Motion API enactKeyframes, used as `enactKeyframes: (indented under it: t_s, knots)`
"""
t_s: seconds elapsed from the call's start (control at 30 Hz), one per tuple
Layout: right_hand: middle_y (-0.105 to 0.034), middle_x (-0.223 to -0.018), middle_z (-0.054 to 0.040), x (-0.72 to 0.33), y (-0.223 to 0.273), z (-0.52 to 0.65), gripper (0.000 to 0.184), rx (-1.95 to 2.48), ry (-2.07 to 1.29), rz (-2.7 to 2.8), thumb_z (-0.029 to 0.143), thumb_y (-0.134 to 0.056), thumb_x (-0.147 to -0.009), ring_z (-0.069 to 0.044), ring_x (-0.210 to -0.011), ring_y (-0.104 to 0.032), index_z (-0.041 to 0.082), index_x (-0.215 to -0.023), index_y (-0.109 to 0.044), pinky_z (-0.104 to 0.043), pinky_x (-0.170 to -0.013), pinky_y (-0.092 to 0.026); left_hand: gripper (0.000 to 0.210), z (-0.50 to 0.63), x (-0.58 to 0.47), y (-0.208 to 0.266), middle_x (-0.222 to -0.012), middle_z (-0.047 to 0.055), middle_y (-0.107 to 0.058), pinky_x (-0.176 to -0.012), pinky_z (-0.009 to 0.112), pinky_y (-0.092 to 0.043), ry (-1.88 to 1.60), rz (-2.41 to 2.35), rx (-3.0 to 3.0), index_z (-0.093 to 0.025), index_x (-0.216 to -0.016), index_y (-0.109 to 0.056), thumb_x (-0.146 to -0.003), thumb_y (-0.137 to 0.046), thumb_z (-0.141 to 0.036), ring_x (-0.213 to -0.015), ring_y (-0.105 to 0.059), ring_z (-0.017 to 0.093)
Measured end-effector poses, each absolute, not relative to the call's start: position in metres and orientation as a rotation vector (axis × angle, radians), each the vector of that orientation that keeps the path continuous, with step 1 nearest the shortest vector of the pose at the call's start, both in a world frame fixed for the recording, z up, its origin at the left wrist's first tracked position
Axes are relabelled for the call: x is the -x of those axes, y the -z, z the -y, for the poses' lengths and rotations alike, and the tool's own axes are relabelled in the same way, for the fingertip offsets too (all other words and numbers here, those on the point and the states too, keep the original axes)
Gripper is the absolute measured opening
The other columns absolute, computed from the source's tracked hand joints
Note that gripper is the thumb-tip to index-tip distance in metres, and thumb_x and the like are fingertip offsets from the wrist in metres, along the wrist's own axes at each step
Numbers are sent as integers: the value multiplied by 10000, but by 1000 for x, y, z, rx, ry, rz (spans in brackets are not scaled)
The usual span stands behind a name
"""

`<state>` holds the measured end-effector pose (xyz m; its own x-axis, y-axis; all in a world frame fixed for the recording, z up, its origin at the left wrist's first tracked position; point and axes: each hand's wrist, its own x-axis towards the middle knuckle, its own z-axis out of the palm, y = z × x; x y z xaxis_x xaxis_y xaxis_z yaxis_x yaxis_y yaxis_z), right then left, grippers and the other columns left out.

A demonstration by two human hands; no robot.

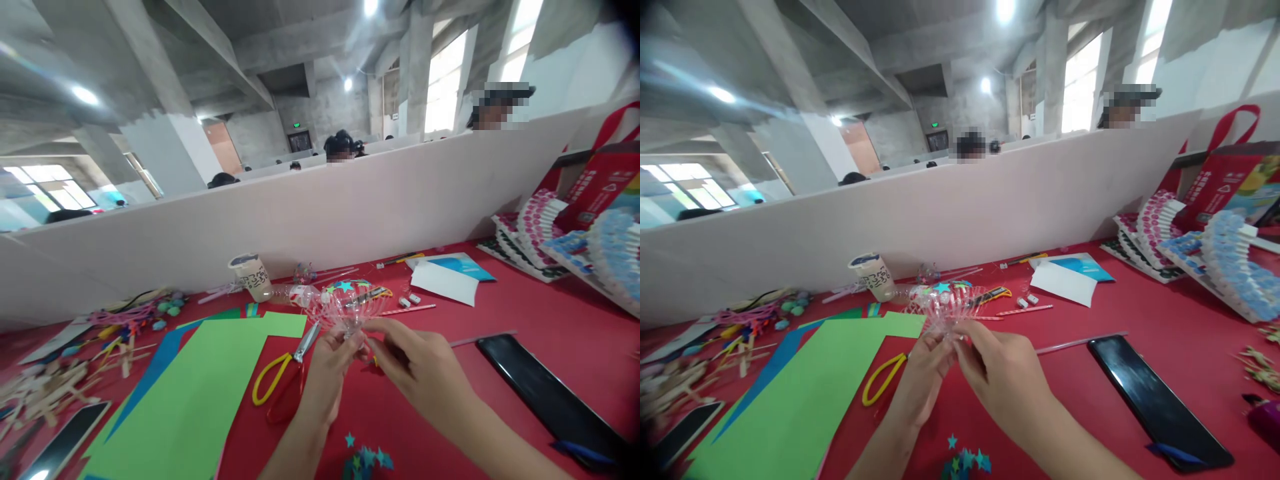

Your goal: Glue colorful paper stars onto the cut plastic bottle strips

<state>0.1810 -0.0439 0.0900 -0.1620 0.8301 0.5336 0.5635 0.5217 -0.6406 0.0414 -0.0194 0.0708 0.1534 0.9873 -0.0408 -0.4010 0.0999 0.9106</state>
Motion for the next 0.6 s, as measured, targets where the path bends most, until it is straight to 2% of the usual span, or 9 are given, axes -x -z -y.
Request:
enactKeyframes:
  t_s: [0.1, 0.3, 0.43, 0.5, 0.53, 0.6]
  knots:
    - [-608, -576, 25, -181, -92, 46, 199, 1172, -456, 1835, 284, -471, -878, -123, -490, -549, 233, -1022, -598, -222, -504, -380, 120, 25, -42, -68, -626, -3, -600, -608, 205, -421, -1207, -823, -969, -149, -766, -650, -754, -661, -267, -593, -529, 93]
    - [-593, -561, 20, -177, -89, 41, 167, 1190, -552, 1788, 315, -490, -869, -134, -488, -554, 216, -942, -602, -228, -477, -366, 227, 25, -37, -55, -658, 8, -614, -617, 234, -432, -1152, -1035, -1280, -151, -878, -629, -811, -558, -356, -605, -536, 117]
    - [-593, -578, 30, -168, -67, 24, 149, 1130, -726, 1816, 284, -462, -902, -119, -532, -579, 203, -884, -586, -213, -511, -421, 232, 13, -25, -32, -581, -9, -576, -570, 245, -402, -1143, -1273, -1440, -145, -795, -634, -791, -548, -361, -562, -504, 130]
    - [-625, -697, 6, -159, -47, 14, 157, 1112, -810, 1844, 287, -478, -908, -127, -622, -601, 183, -917, -595, -242, -577, -473, 189, 7, -18, -17, -609, 2, -596, -593, 259, -411, -1128, -1338, -1476, -152, -723, -631, -758, -571, -327, -589, -524, 147]
    - [-640, -831, -20, -155, -37, 10, 176, 1104, -852, 1860, 297, -491, -909, -135, -703, -611, 168, -974, -593, -279, -637, -500, 161, 5, -14, -10, -641, 11, -617, -625, 269, -424, -1118, -1361, -1492, -156, -710, -630, -743, -576, -304, -628, -550, 162]
    - [-580, -1120, -70, -146, -17, 5, 258, 1085, -930, 1883, 308, -515, -904, -177, -910, -597, 172, -1119, -552, -372, -770, -511, 145, 2, -7, 3, -707, 26, -648, -677, 284, -438, -1087, -1400, -1523, -158, -732, -637, -741, -552, -275, -703, -584, 186]
